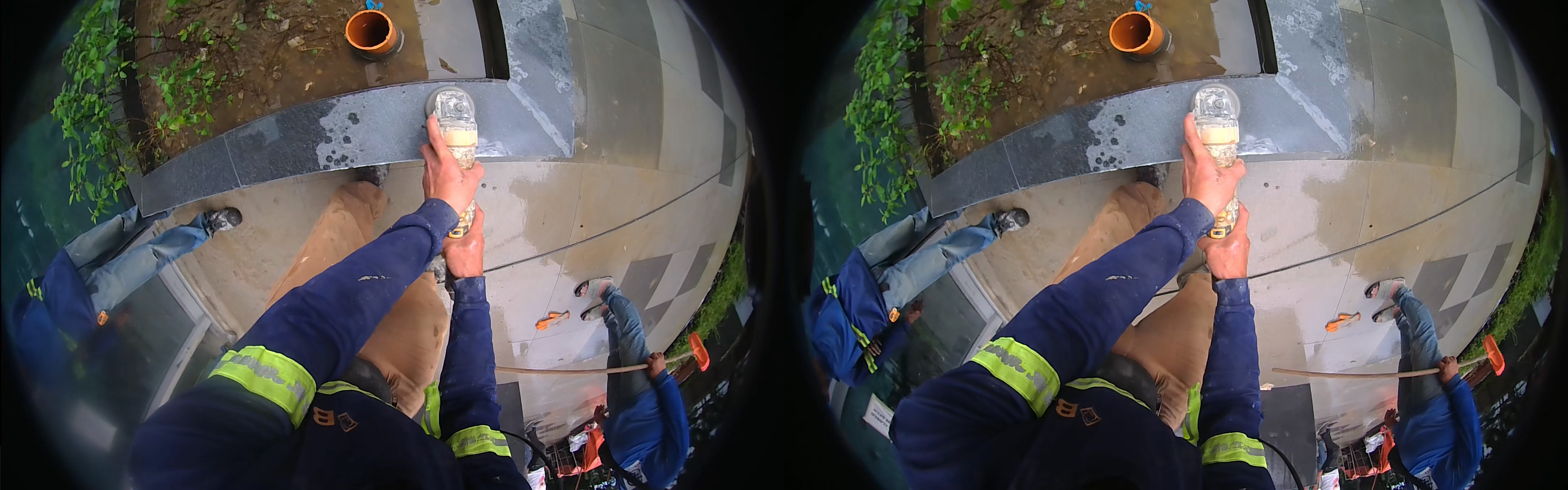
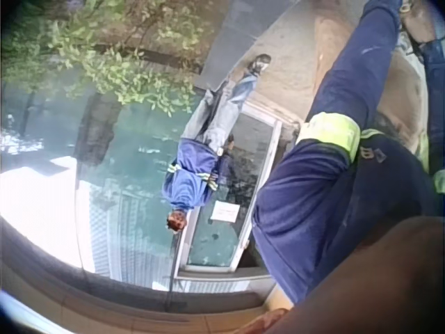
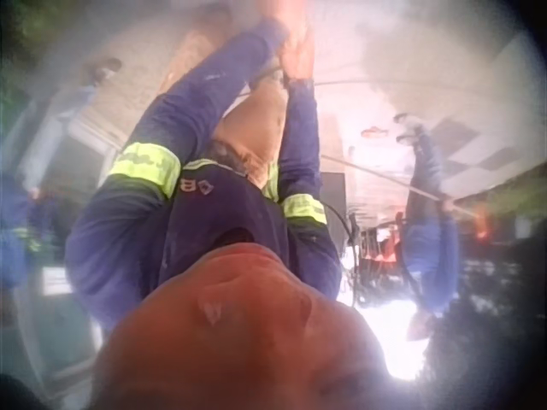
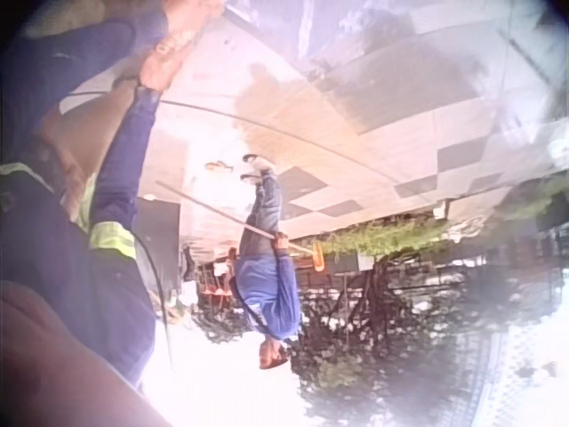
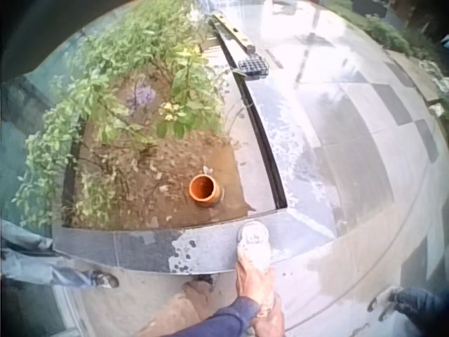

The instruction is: The person uses a handheld angle grinder to grind a curved stone step. The person moves the grinder back and forth along the edge of the step while another person sweeps the area nearby.

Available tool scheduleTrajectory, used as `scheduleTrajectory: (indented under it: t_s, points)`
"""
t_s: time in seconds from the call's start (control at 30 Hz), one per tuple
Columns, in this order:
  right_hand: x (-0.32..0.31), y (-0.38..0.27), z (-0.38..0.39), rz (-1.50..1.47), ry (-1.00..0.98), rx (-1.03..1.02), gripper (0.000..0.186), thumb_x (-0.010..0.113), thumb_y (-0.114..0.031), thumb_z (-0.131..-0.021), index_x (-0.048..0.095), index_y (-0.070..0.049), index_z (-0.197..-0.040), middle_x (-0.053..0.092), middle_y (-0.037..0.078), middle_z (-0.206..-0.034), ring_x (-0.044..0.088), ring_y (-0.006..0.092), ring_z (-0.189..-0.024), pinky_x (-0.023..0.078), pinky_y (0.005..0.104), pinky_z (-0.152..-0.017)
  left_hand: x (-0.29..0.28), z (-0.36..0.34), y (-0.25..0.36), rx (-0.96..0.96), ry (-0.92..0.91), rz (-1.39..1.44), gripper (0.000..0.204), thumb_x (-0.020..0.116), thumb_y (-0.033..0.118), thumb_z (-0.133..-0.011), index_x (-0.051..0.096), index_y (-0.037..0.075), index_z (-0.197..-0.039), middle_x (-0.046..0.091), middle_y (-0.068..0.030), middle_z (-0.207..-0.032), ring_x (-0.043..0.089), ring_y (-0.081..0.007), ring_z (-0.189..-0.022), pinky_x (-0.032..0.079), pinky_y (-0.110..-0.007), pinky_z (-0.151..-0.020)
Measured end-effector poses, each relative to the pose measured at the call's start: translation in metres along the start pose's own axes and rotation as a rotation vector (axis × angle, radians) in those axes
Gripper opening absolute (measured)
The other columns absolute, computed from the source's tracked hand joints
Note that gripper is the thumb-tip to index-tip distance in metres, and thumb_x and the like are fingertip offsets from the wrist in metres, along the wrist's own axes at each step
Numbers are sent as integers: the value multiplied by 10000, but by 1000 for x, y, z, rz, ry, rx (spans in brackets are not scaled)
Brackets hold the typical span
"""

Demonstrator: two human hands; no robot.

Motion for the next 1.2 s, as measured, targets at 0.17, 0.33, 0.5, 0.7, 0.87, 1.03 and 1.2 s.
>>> scheduleTrajectory:
  t_s: [0.17, 0.33, 0.5, 0.7, 0.87, 1.03, 1.2]
  points:
    - [-5, 1, -13, 38, -3, 84, 867, 732, 7, -608, 353, -28, -1387, 658, 209, -1068, 650, 337, -988, 506, 394, -880, 8, -6, 5, -24, -41, 29, 1088, 737, 146, -712, 13, 147, -1525, 402, -287, -1237, 544, -484, -1073, 484, -498, -910]
    - [-12, 13, -13, 81, -42, 7, 863, 735, 3, -608, 359, -30, -1384, 644, 207, -1098, 643, 323, -999, 503, 395, -885, 8, -1, 4, -74, -23, 6, 1094, 741, 161, -716, -1, 135, -1518, 394, -289, -1260, 522, -485, -1112, 473, -496, -933]
    - [-18, 11, -21, 49, -62, 27, 863, 729, 3, -611, 357, -24, -1389, 640, 207, -1095, 641, 305, -986, 503, 390, -880, 14, -2, 11, -51, -6, -16, 1093, 735, 159, -711, 0, 134, -1519, 403, -280, -1235, 541, -483, -1071, 482, -498, -913]
    - [-15, 14, -16, -20, -104, 28, 844, 722, 11, -611, 368, -27, -1377, 648, 195, -1065, 645, 302, -969, 510, 385, -868, 10, 0, 7, -56, 46, -65, 1094, 734, 160, -705, 5, 139, -1521, 408, -271, -1226, 552, -472, -1061, 489, -498, -900]
    - [-20, 2, -20, 44, -48, -23, 851, 720, 13, -612, 360, -24, -1382, 655, 209, -1044, 656, 316, -955, 517, 390, -853, 13, -4, 15, -77, -2, 8, 1106, 741, 161, -707, -8, 132, -1519, 393, -275, -1283, 528, -463, -1120, 471, -496, -935]
    - [-17, 21, -15, 104, -68, 0, 848, 720, 9, -619, 353, -15, -1382, 662, 229, -1033, 667, 328, -934, 521, 399, -840, 11, 4, 4, -62, 45, -23, 1115, 745, 158, -696, -4, 130, -1522, 396, -285, -1277, 530, -468, -1116, 471, -496, -939]
    - [-26, 9, -10, 13, -30, 16, 797, 713, 22, -654, 370, -32, -1371, 645, 171, -1060, 639, 251, -964, 504, 362, -861, 25, 7, 13, -65, -52, -50, 1116, 742, 161, -687, 4, 130, -1522, 400, -289, -1272, 540, -476, -1099, 483, -493, -922]
Point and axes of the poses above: each hand's wrist, its own z-axis away from the middle knuckle, its own x-axis out of the palm, y = z × x, the point moved 2 cm from there along -z, towards the middle knuckle
